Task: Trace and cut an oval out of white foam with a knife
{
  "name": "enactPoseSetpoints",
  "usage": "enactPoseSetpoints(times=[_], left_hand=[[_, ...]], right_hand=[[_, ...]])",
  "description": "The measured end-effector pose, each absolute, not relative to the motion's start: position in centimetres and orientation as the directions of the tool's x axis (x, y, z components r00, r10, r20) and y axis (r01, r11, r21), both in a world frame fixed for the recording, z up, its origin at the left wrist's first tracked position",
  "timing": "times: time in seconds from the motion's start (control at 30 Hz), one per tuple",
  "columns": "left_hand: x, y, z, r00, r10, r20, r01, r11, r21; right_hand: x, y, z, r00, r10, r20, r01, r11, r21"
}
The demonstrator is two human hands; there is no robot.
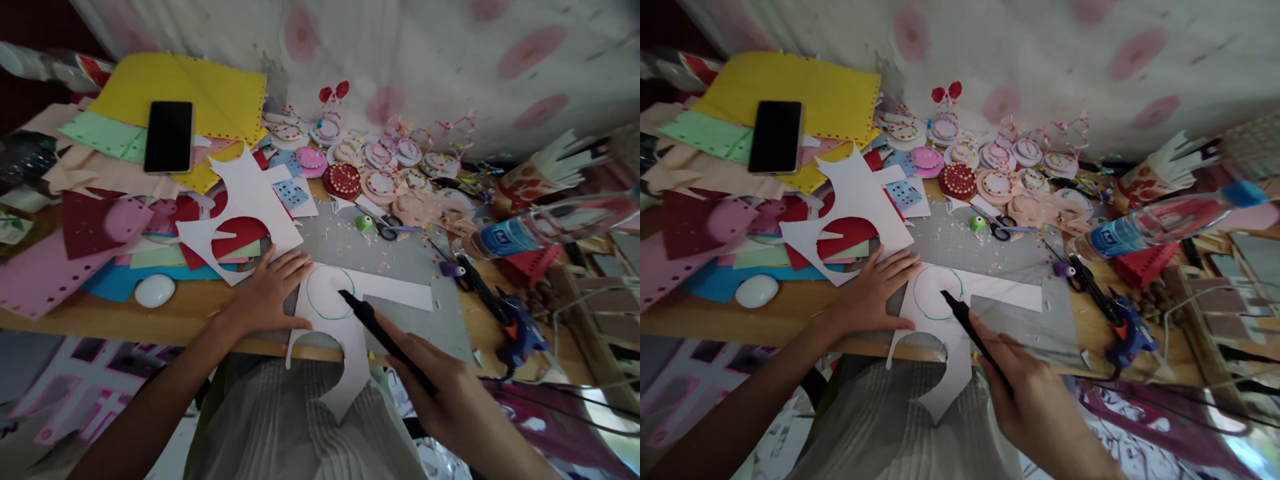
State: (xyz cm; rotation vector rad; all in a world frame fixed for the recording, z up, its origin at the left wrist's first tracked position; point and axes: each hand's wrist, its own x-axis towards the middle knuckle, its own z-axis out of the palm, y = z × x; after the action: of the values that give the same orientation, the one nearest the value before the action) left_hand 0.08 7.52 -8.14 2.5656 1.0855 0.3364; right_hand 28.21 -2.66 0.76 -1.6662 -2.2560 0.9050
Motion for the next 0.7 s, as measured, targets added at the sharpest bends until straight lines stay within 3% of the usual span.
enactPoseSetpoints(times=[0.53,0.7], left_hand=[[0.5,6.8,-9.2,0.617,0.771,0.159,0.672,-0.621,0.405],[0.5,6.8,-9.2,0.617,0.768,0.170,0.663,-0.624,0.414]], right_hand=[[22.1,-2.6,-1.3,-0.342,0.905,-0.251,0.879,0.214,-0.425],[21.9,-2.9,-1.5,-0.328,0.914,-0.241,0.881,0.203,-0.428]])
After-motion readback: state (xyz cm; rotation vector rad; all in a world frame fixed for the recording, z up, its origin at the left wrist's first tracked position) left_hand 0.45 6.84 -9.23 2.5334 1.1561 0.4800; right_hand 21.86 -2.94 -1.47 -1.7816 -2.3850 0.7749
